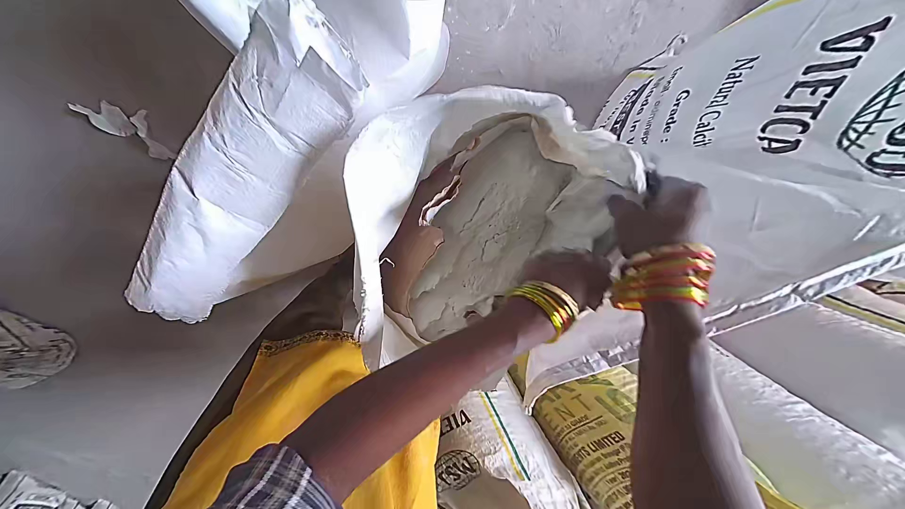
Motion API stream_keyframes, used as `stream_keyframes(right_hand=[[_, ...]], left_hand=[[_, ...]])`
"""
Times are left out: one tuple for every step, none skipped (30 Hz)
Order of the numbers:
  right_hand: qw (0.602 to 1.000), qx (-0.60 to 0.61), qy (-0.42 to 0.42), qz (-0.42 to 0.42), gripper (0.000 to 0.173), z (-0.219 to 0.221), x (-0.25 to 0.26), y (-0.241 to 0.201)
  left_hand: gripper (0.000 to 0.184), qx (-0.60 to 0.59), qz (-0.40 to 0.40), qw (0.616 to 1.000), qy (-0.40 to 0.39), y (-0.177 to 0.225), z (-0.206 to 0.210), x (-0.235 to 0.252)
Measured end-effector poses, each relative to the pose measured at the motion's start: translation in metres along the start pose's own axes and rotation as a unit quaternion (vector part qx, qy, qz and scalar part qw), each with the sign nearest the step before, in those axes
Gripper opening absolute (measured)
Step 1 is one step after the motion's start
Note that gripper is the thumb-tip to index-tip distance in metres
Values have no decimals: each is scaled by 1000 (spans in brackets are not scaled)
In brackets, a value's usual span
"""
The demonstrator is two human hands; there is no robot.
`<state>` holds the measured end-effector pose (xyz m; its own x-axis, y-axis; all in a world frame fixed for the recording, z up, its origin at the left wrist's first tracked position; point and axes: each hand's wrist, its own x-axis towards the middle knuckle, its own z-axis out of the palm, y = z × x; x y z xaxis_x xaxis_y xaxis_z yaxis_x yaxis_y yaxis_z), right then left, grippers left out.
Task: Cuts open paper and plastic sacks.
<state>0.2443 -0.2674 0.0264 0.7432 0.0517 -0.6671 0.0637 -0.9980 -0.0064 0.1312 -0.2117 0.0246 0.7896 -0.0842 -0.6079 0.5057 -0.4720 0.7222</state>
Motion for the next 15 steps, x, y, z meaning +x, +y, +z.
stream_keyframes(right_hand=[[999, 27, 22, 8, 41, 3, -3, 20], [998, 50, 45, 9, 37, 6, -5, 37], [996, 66, 60, 14, 33, 9, -4, 45], [995, 73, 64, 24, 32, 10, -4, 47], [995, 74, 61, 37, 33, 11, -4, 46], [993, 85, 62, 44, 35, 11, -3, 46], [992, 97, 66, 42, 36, 12, -1, 48], [991, 108, 71, 34, 37, 12, -1, 49], [990, 117, 76, 24, 38, 13, -1, 52], [989, 126, 77, 17, 39, 13, -2, 52], [988, 136, 75, 15, 38, 12, -3, 50], [987, 144, 73, 15, 37, 11, -4, 48], [986, 148, 70, 13, 35, 10, -6, 46], [987, 148, 68, 8, 34, 9, -7, 44], [987, 146, 61, 5, 34, 7, -8, 41]], left_hand=[[21, -22, -44, 991, -122, 15, -15, 2], [26, -35, -65, 982, -176, 24, -23, 4], [28, -43, -75, 979, -187, 28, -24, 6], [29, -43, -77, 979, -184, 30, -23, 6], [29, -31, -71, 981, -177, 29, -22, 5], [27, -13, -61, 984, -167, 27, -23, 4], [24, -7, -55, 987, -149, 22, -25, 3], [23, -32, -66, 991, -116, 15, -27, 0], [27, -71, -87, 991, -67, 6, -27, -1], [35, -122, -124, 984, -29, -1, -32, 0], [40, -176, -166, 970, -6, -6, -36, 8], [43, -231, -203, 951, 3, -10, -41, 20], [42, -287, -216, 933, 15, -16, -40, 32], [42, -327, -190, 925, 39, -27, -32, 47], [43, -338, -121, 930, 77, -47, -15, 65]])
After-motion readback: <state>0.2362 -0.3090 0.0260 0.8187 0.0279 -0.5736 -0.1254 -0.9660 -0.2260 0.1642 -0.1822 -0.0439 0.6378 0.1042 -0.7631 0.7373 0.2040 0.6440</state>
